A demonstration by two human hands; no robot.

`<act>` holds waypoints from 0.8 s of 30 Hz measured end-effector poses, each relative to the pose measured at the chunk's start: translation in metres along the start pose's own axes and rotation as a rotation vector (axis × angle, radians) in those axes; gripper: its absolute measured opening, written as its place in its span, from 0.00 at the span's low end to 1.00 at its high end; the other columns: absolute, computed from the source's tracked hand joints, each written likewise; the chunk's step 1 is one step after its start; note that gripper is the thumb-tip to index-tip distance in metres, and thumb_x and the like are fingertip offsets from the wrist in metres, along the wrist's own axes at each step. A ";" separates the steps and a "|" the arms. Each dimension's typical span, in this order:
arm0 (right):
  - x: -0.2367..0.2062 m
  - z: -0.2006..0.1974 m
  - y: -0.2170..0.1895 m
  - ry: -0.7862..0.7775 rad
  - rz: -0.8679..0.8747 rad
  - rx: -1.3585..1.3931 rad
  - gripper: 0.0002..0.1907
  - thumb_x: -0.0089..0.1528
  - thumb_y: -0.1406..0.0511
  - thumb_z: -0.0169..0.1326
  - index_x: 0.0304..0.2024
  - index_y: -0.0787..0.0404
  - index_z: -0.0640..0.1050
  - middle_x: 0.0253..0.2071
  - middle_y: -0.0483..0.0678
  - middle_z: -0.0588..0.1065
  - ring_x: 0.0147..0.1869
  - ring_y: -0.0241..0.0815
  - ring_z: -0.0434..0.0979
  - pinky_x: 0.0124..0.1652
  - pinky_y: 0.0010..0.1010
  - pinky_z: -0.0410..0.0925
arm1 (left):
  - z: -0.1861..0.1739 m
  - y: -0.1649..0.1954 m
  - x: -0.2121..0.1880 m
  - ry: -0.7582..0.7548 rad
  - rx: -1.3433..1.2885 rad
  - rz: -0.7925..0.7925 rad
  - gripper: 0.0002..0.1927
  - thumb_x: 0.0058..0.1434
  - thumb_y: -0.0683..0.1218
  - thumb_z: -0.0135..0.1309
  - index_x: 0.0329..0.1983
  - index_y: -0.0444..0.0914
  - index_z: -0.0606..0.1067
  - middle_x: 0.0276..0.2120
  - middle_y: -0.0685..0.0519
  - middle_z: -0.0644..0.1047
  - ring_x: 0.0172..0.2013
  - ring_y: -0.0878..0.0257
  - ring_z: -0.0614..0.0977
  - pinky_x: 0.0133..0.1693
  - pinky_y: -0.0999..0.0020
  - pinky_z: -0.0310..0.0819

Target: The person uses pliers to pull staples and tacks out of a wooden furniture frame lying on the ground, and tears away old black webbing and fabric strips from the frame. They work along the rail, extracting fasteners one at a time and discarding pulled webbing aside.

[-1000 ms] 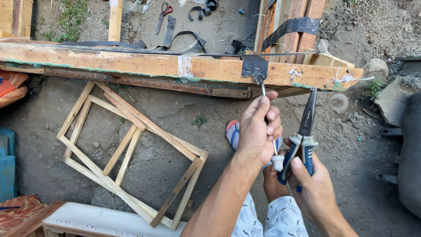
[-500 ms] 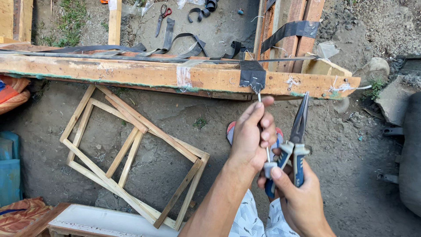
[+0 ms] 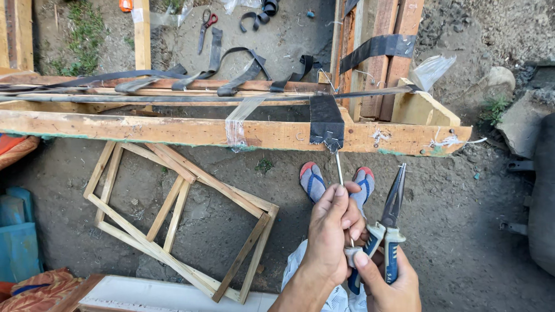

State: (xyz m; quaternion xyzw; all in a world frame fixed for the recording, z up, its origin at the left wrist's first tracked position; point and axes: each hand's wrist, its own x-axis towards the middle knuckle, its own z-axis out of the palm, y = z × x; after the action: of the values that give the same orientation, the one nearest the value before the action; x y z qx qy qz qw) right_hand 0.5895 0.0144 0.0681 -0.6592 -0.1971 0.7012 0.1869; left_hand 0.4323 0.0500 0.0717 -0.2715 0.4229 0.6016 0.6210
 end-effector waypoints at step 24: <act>0.036 0.015 0.042 0.120 -0.200 -0.350 0.24 0.62 0.60 0.63 0.57 0.66 0.76 0.42 0.48 0.77 0.42 0.35 0.73 0.42 0.30 0.68 | -0.021 -0.005 0.048 -0.027 0.318 0.213 0.20 0.76 0.57 0.43 0.40 0.37 0.71 0.19 0.63 0.57 0.18 0.75 0.56 0.20 0.76 0.50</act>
State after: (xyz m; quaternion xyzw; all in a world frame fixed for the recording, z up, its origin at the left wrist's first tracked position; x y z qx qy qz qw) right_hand 0.5722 -0.0035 0.0165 -0.6994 -0.3689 0.5937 0.1494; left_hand 0.4289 0.0571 0.0194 -0.1155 0.5307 0.5932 0.5943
